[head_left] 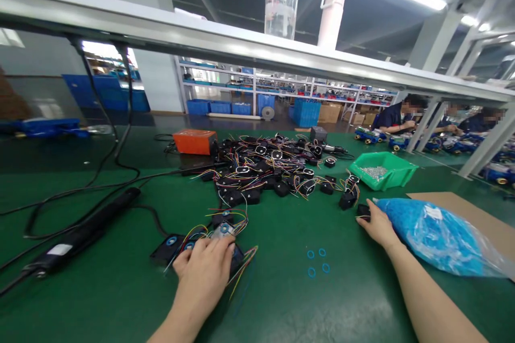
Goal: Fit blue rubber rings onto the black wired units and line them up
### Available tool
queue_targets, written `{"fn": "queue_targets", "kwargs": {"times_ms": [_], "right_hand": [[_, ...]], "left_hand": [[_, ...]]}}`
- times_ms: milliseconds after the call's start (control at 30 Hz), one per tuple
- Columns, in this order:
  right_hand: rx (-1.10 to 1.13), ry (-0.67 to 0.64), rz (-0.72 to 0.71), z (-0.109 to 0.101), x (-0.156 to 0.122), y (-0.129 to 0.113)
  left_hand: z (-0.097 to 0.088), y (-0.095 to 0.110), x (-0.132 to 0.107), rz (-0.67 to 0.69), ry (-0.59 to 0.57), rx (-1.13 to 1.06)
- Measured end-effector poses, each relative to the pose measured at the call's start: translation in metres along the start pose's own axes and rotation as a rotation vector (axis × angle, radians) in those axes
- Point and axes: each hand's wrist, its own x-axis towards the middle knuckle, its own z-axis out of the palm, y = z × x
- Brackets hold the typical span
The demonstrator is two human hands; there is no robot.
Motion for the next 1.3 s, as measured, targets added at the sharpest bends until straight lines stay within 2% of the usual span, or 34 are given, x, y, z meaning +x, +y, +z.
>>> {"fn": "queue_targets", "kwargs": {"times_ms": [67, 133, 200, 233, 267, 300, 400, 467, 533, 600, 633, 667, 733, 800, 833, 900, 1033, 1167, 1300], "right_hand": [[0.03, -0.038, 0.002, -0.004, -0.001, -0.003], [0.062, -0.066, -0.033, -0.009, -0.009, -0.019], [0.142, -0.104, -0.092, -0.015, -0.027, -0.05], [0.199, -0.127, -0.123, -0.017, -0.04, -0.07], [0.336, -0.165, -0.133, -0.02, -0.056, -0.091], [0.467, -0.202, -0.144, -0.022, -0.074, -0.113], [0.761, -0.376, -0.209, -0.029, -0.129, -0.169], [0.863, -0.485, -0.264, -0.034, -0.152, -0.188], [0.909, -0.64, -0.301, -0.038, -0.155, -0.189], [0.957, -0.849, -0.341, -0.041, -0.14, -0.177], [0.978, -0.912, -0.351, -0.042, -0.129, -0.167], [0.976, -0.922, -0.354, -0.041, -0.116, -0.156], [0.81, -0.734, -0.309, -0.035, -0.094, -0.136], [0.494, -0.523, -0.296, -0.024, -0.08, -0.121], [0.352, -0.477, -0.314, -0.018, -0.076, -0.117], [0.198, -0.483, -0.359, -0.008, -0.074, -0.113], [0.169, -0.517, -0.376, -0.002, -0.076, -0.114], [0.177, -0.493, -0.355, -0.013, -0.083, -0.123], [0.5, -0.462, -0.382, -0.033, -0.115, -0.155]], "left_hand": [[0.0, -0.001, 0.001, -0.027, 0.057, -0.035], [-0.003, 0.004, -0.005, -0.026, 0.204, -0.086], [-0.005, 0.017, -0.019, 0.033, 0.343, -0.212], [-0.005, 0.027, -0.029, 0.073, 0.346, -0.323], [-0.004, 0.037, -0.04, 0.11, 0.286, -0.471], [-0.003, 0.048, -0.05, 0.145, 0.15, -0.662], [0.006, 0.075, -0.071, 0.078, -0.408, -1.345], [0.009, 0.083, -0.074, 0.025, -0.63, -1.65], [0.008, 0.085, -0.071, -0.023, -0.722, -1.802], [0.006, 0.085, -0.067, -0.139, -0.78, -1.895], [0.004, 0.084, -0.066, -0.206, -0.8, -1.929], [0.003, 0.084, -0.065, -0.27, -0.806, -1.95], [0.002, 0.083, -0.064, -0.354, -0.78, -1.956], [0.002, 0.083, -0.064, -0.384, -0.755, -1.952], [0.002, 0.083, -0.064, -0.39, -0.759, -1.953], [0.001, 0.083, -0.065, -0.387, -0.782, -1.952], [0.0, 0.082, -0.065, -0.375, -0.797, -1.964], [0.0, 0.081, -0.064, -0.356, -0.8, -2.021], [0.003, 0.083, -0.064, -0.425, -0.798, -1.992]]}}
